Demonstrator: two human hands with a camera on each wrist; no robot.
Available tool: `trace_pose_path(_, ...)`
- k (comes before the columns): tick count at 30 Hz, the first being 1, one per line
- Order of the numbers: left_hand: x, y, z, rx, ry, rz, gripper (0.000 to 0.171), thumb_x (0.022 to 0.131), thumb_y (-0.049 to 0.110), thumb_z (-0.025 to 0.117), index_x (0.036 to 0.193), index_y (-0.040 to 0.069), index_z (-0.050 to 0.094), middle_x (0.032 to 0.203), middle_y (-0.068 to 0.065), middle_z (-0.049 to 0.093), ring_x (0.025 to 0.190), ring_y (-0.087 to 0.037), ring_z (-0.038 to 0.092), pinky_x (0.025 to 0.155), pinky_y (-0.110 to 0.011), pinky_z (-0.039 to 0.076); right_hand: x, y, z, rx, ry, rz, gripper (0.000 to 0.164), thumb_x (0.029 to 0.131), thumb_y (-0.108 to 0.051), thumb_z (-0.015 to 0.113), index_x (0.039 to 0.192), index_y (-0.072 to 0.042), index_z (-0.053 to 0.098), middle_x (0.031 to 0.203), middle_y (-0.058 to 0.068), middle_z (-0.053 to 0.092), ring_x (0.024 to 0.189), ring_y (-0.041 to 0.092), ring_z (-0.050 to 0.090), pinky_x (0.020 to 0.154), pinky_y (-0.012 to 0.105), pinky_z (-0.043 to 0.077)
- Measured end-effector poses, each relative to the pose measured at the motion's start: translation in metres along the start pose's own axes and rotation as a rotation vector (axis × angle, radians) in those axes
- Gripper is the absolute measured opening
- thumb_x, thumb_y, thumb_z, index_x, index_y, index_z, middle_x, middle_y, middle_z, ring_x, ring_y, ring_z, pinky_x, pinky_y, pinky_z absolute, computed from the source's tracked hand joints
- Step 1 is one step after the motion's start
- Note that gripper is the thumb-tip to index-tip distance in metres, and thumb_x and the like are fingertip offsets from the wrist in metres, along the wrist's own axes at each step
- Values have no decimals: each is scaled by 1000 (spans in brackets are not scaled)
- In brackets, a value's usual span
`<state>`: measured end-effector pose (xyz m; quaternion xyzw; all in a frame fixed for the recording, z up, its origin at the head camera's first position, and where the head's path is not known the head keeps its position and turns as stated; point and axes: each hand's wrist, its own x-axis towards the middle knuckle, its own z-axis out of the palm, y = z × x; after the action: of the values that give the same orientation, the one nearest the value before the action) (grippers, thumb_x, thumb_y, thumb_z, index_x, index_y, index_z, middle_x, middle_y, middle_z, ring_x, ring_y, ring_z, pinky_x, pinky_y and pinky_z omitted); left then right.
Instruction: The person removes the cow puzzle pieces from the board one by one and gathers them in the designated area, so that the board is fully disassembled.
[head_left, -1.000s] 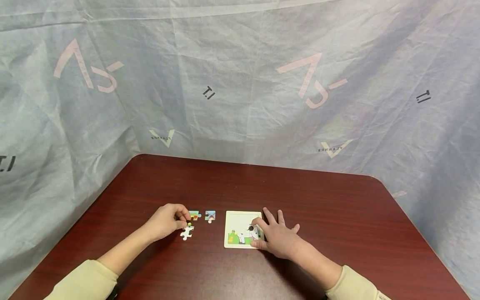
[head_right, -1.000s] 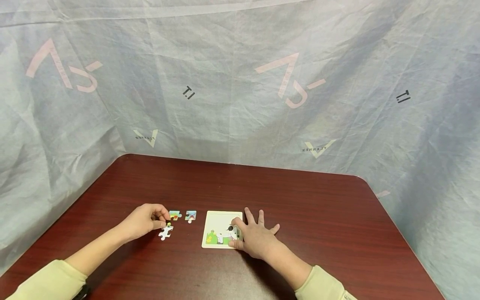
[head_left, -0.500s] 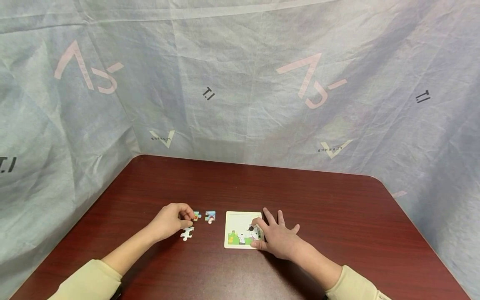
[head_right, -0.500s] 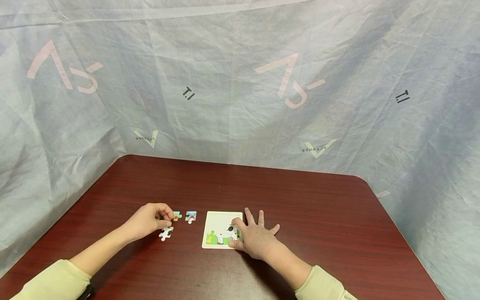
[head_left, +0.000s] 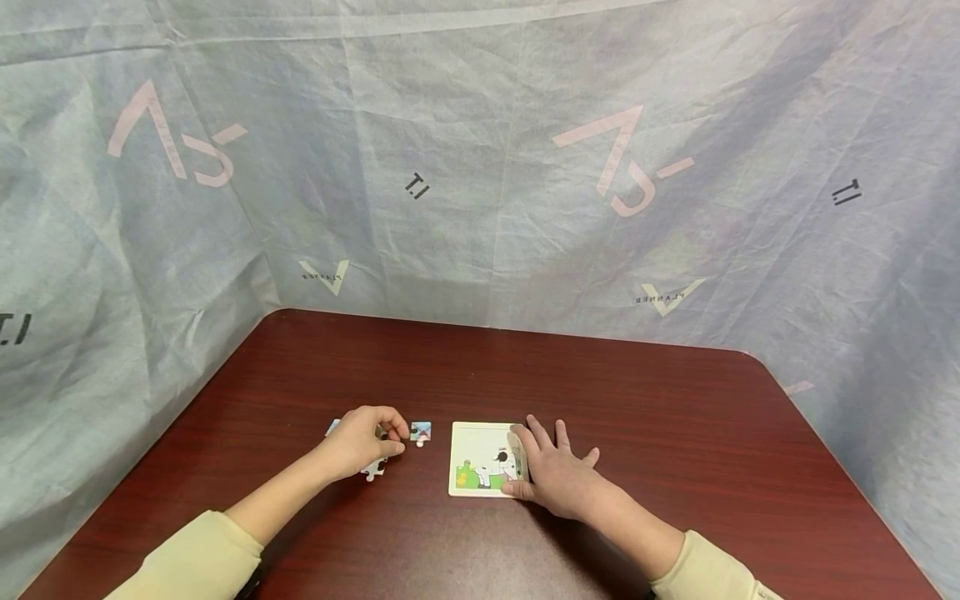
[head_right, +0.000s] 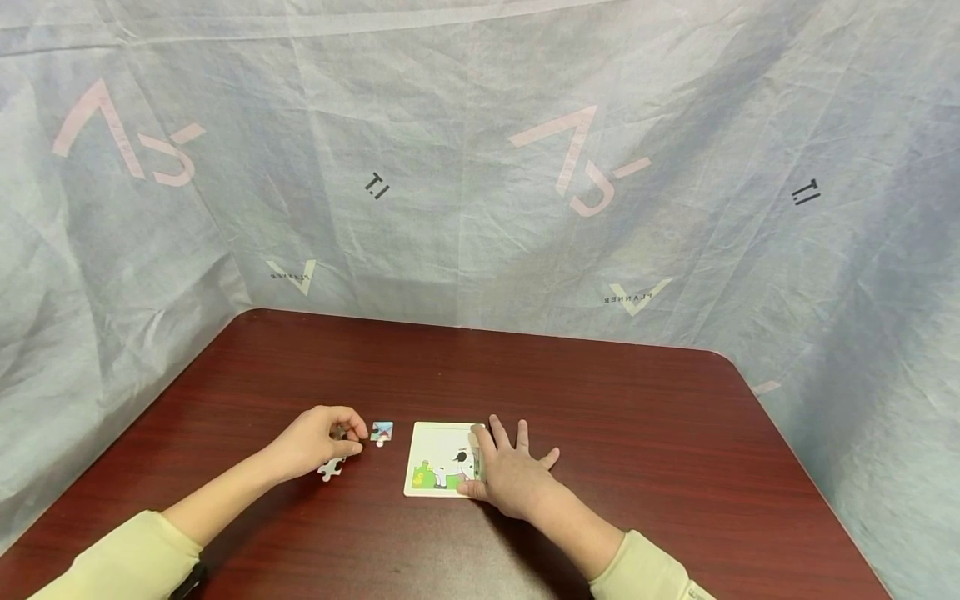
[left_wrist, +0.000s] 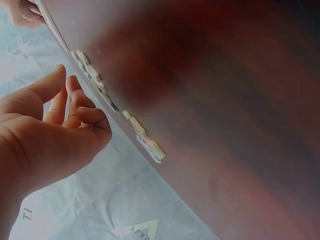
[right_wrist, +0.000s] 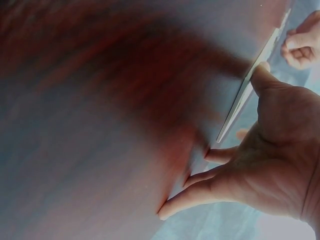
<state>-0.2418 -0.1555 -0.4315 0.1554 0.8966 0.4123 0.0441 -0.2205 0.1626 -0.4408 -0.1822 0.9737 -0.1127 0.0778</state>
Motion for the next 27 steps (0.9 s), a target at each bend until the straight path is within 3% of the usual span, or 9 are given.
trace_pose_path(3, 1, 2, 3, -16, -13, 9, 13, 86, 0, 77, 91, 8, 69, 80, 2, 60, 63, -14, 50, 56, -26, 41, 0, 0, 0, -2, -13, 16, 90, 89, -60, 66, 155, -13, 27, 165, 13, 22, 144, 56, 21, 85, 89, 23)
trace_pose_path(8, 5, 6, 9, -14, -30, 26, 13, 86, -1, 76, 91, 9, 69, 80, 2, 60, 66, -14, 53, 60, -26, 43, 1, -1, 1, -29, -26, 20, 93, 90, -61, 65, 155, -6, 29, 165, 12, 22, 145, 54, 21, 86, 88, 24)
trace_pose_path(13, 10, 11, 16, -11, -44, 45, 13, 86, -1, 76, 90, 8, 69, 80, 2, 60, 63, -15, 53, 57, -27, 44, 1, 0, 0, -48, -28, 19, 92, 90, -61, 64, 154, -6, 31, 165, 13, 22, 144, 54, 23, 86, 88, 26)
trace_pose_path(18, 17, 20, 27, 18, -70, 64, 14, 85, 1, 78, 88, 10, 69, 78, 4, 60, 70, -15, 54, 64, -28, 44, 2, 0, 1, -53, -33, 23, 92, 90, -62, 63, 155, -5, 31, 165, 13, 22, 144, 54, 22, 86, 88, 25)
trace_pose_path(27, 30, 36, 51, 48, -122, 156, 15, 86, 0, 77, 86, 12, 67, 74, 8, 59, 67, -10, 52, 68, -28, 45, 3, -3, 1, -73, -45, 37, 92, 90, -62, 63, 155, -5, 31, 166, 13, 21, 145, 53, 22, 87, 87, 27)
